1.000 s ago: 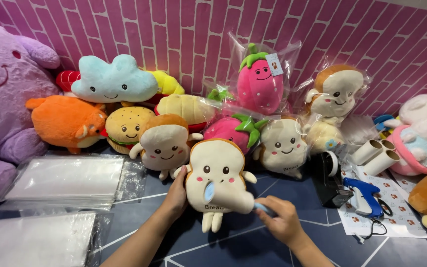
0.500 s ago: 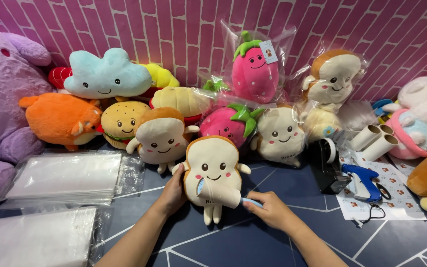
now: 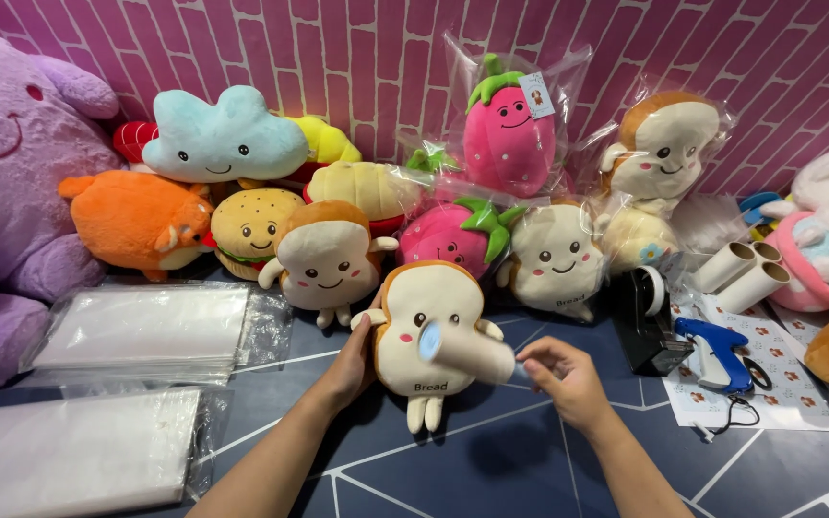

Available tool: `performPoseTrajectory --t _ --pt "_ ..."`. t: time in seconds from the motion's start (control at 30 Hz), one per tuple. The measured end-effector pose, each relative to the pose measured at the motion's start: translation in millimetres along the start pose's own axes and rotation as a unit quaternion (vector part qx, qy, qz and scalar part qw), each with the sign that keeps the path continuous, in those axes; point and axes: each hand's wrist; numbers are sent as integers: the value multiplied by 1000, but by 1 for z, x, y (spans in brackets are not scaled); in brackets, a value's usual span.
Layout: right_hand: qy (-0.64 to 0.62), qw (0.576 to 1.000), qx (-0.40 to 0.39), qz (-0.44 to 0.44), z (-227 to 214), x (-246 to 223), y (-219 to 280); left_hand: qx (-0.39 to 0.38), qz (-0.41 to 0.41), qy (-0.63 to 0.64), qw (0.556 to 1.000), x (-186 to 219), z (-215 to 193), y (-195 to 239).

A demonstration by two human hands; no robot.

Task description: A person uses a lint roller to clean a plush toy and then trims a loose thread with scissors.

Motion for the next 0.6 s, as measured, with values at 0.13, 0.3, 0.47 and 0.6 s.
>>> performPoseTrajectory --t 0.13,0.3,0.47,0.6 --pt "-16 987 147 60 15 -11 1 -50 3 -27 998 13 6 5" --pt "152 979 95 -97 25 2 0 -73 24 8 997 7 1 3" --pt "233 960 -16 -155 47 -31 17 -86 14 3 996 21 4 4" --pt "296 942 -67 -145 52 -45 24 -5 -51 29 998 11 -6 1"
Point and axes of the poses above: each hand's wrist, its own y-axis away from the middle knuckle, its own z-axis out of the palm, x = y × z, and after that the axes turned 12 degrees about z, right-handed
